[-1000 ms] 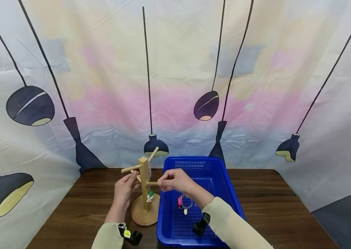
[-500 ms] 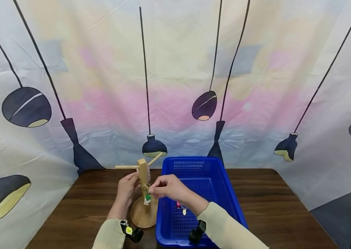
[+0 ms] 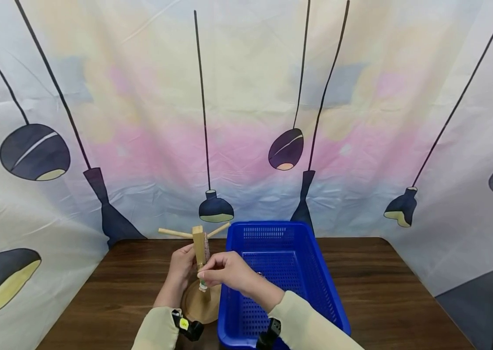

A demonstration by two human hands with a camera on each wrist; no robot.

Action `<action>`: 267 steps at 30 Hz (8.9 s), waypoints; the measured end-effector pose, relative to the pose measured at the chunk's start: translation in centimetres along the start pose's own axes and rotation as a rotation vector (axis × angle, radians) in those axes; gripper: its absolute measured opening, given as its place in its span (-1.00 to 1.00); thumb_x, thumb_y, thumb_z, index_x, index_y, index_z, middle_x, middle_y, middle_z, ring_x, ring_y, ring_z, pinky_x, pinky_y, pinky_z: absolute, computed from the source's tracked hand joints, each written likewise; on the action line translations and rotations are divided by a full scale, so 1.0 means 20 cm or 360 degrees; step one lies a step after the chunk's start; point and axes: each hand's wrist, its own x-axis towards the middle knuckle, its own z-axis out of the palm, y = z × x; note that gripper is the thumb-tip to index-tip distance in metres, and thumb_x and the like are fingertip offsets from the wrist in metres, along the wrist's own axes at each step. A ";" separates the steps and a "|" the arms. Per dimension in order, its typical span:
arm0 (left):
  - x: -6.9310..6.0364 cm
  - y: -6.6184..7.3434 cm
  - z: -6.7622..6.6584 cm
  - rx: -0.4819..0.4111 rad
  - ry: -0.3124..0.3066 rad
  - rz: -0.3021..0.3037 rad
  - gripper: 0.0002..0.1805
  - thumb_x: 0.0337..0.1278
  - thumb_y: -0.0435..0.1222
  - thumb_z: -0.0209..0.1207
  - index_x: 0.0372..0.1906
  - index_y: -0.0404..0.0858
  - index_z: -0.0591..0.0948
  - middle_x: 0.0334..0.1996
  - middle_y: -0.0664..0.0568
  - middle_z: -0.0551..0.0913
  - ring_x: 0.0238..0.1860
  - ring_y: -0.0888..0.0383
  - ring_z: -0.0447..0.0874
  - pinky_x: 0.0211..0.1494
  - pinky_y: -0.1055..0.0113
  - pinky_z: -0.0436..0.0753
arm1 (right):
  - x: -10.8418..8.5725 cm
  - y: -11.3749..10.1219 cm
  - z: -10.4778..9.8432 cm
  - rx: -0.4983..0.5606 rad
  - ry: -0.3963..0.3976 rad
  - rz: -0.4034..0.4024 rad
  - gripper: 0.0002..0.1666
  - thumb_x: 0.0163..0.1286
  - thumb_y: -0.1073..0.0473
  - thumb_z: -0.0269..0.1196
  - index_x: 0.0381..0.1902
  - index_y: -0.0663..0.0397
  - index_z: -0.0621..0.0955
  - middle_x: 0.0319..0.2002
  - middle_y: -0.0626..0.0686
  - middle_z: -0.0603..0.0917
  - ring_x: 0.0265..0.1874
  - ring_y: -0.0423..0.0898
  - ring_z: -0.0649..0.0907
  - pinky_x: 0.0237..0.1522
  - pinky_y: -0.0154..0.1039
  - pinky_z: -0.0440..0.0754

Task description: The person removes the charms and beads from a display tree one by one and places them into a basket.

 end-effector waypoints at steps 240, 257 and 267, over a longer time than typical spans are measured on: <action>-0.22 0.36 0.06 -0.0342 0.0248 0.0543 -0.79 0.37 -0.41 0.25 -0.40 -0.09 0.71 -0.48 0.24 0.80 -0.36 0.39 0.82 -0.16 0.54 0.79 | -0.05 0.01 0.12 0.0064 0.0449 0.0114 -0.83 0.22 0.39 0.31 -0.25 0.44 0.71 -0.36 0.13 0.79 -0.46 -0.27 0.69 -0.15 -0.18 0.85; -0.23 0.35 0.06 -0.0318 0.0237 0.0562 -0.78 0.37 -0.43 0.24 -0.39 -0.10 0.71 -0.48 0.24 0.80 -0.36 0.38 0.82 -0.14 0.53 0.80 | -0.07 -0.01 0.12 0.0080 0.0405 0.0110 -0.83 0.26 0.40 0.31 -0.24 0.47 0.71 -0.34 0.18 0.79 -0.46 -0.27 0.69 -0.15 -0.18 0.85; -0.23 0.35 0.05 -0.0308 0.0237 0.0564 -0.81 0.39 -0.42 0.23 -0.36 -0.14 0.71 -0.46 0.24 0.80 -0.35 0.38 0.82 -0.15 0.53 0.79 | -0.10 -0.07 0.09 0.0091 0.0389 0.0110 -0.84 0.26 0.38 0.31 -0.26 0.44 0.70 -0.35 0.14 0.80 -0.46 -0.26 0.70 -0.11 -0.16 0.85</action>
